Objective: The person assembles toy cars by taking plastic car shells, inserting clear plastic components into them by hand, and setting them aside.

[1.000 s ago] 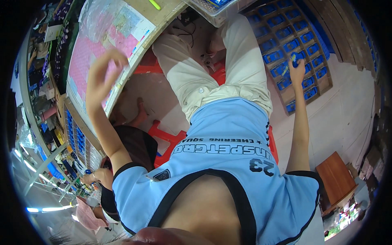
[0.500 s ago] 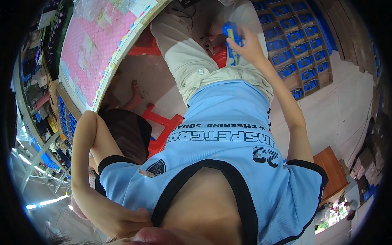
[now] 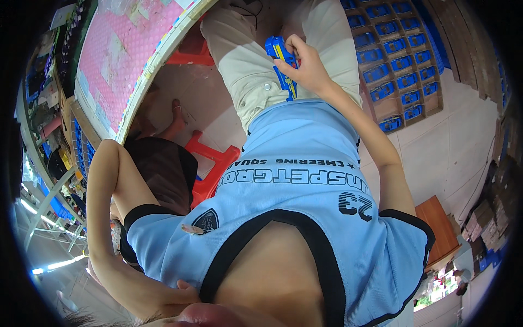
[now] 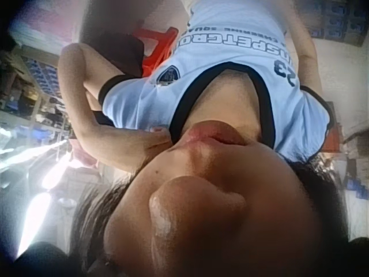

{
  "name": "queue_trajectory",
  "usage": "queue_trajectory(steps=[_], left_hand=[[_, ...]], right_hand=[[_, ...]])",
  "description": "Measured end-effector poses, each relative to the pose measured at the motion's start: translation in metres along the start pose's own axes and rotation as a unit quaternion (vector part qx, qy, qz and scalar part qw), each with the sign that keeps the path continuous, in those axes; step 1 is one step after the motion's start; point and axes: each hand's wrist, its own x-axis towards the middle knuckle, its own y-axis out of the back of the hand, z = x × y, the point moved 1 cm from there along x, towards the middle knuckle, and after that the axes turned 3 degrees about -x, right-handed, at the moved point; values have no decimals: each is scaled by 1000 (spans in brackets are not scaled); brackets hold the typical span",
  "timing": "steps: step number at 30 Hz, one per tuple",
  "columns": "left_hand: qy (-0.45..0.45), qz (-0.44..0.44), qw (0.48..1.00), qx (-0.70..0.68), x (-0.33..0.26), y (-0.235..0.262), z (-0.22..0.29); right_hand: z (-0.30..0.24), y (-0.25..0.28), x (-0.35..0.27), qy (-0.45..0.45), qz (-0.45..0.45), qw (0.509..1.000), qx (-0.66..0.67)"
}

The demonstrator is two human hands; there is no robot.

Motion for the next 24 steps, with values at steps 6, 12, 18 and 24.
queue_trajectory(steps=[6, 12, 18, 24], left_hand=[[-15, 3, 1000, -7, 1, 4, -2], [-34, 5, 999, -13, 8, 9, -5], [-49, 11, 999, -21, 14, 15, -10], [-69, 16, 997, -33, 19, 25, -23]], right_hand=[[-3, -6, -3, 2, -7, 1000, -3], [-5, -8, -7, -48, -35, 998, 13], [-13, -10, -7, -68, -40, 996, 36], [-16, -12, -9, -79, 0, 986, 148]])
